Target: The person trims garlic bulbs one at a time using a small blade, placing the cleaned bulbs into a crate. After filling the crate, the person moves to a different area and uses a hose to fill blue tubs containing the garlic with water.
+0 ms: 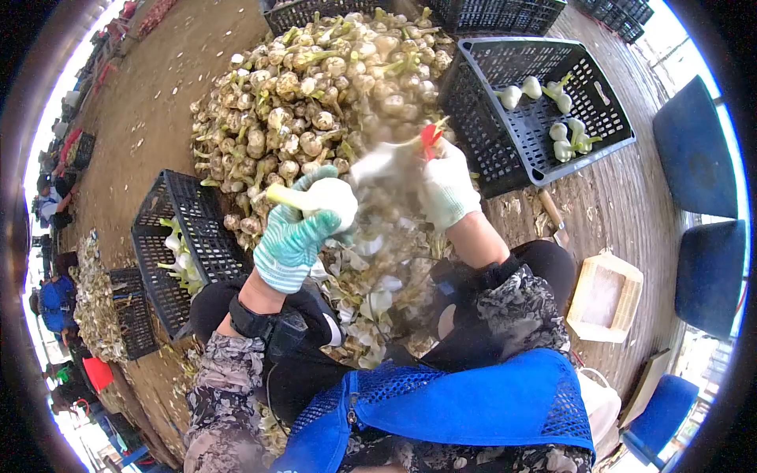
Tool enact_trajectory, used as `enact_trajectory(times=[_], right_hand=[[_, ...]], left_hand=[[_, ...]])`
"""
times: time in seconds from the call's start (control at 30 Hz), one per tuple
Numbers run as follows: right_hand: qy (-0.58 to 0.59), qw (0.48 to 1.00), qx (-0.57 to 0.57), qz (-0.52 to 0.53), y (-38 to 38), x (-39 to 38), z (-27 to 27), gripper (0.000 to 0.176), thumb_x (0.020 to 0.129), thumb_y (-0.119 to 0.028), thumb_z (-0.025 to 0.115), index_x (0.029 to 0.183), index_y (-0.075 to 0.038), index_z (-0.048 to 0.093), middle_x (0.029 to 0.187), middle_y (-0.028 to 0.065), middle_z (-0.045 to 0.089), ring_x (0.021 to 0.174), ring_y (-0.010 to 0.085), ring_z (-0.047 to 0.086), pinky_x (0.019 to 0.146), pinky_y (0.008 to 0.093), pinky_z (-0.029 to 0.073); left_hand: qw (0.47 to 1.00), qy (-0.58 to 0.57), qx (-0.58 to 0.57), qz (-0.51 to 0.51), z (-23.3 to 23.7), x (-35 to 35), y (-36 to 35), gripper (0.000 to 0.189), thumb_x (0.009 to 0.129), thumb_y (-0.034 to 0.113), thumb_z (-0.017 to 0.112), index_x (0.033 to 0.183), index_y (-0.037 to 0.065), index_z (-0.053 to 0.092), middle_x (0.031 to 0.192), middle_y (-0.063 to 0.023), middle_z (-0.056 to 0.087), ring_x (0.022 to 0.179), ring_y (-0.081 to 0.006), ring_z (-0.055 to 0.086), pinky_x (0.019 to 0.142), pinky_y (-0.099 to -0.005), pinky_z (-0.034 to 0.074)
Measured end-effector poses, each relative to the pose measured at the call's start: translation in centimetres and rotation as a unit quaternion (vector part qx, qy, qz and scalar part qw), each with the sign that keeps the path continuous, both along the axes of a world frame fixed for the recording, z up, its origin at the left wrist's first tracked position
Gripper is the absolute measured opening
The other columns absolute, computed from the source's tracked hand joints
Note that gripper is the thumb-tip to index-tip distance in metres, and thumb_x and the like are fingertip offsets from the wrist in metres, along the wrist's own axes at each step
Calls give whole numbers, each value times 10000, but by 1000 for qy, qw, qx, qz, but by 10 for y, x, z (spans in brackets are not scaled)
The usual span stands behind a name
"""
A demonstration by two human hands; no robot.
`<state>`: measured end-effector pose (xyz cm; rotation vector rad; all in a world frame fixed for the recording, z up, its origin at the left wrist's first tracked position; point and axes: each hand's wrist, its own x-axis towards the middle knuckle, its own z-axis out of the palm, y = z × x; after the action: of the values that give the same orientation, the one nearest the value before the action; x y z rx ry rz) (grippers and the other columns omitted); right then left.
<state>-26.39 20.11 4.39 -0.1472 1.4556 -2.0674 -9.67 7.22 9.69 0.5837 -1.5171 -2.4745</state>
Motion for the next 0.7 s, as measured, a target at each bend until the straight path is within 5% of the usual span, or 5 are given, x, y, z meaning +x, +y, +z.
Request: enact_trajectory(times=[0.13,0.17,0.23,0.37,0.7], right_hand=[[137,974,108,147,9,17,-15,138,747,44,522,867,-3,571,776,90,614,675,192,585,653,300,477],[478,813,248,221,13,22,-13,233,737,29,559,966,-9,586,788,127,619,692,219,598,689,316,475],[539,774,191,272,17,41,-41,321,729,-17,600,1049,-31,584,845,155,624,748,247,607,722,314,469],[312,697,327,558,16,29,-3,539,748,-334,640,1197,-64,513,1082,153,591,882,255,605,801,314,478],[133,904,149,377,10,25,25,314,830,-287,567,925,12,549,817,56,581,698,154,568,593,262,458]], left_hand=[[995,38,88,-19,-9,4,-7,549,720,38,706,1205,29,449,1002,-67,585,866,-138,589,714,-249,520],[995,45,79,-31,-12,5,-11,563,717,32,706,1214,24,443,1011,-64,582,876,-137,585,736,-246,513],[999,13,6,-52,-5,9,-15,631,697,11,703,1260,11,417,1050,-70,571,925,-144,570,812,-262,489],[998,-6,-40,-45,-14,14,-17,695,654,-20,705,1281,5,407,1100,-82,562,987,-153,547,868,-283,466],[993,-14,-38,-110,-21,7,-15,694,658,32,719,1276,-15,406,1168,-98,533,1016,-156,536,864,-278,458]])
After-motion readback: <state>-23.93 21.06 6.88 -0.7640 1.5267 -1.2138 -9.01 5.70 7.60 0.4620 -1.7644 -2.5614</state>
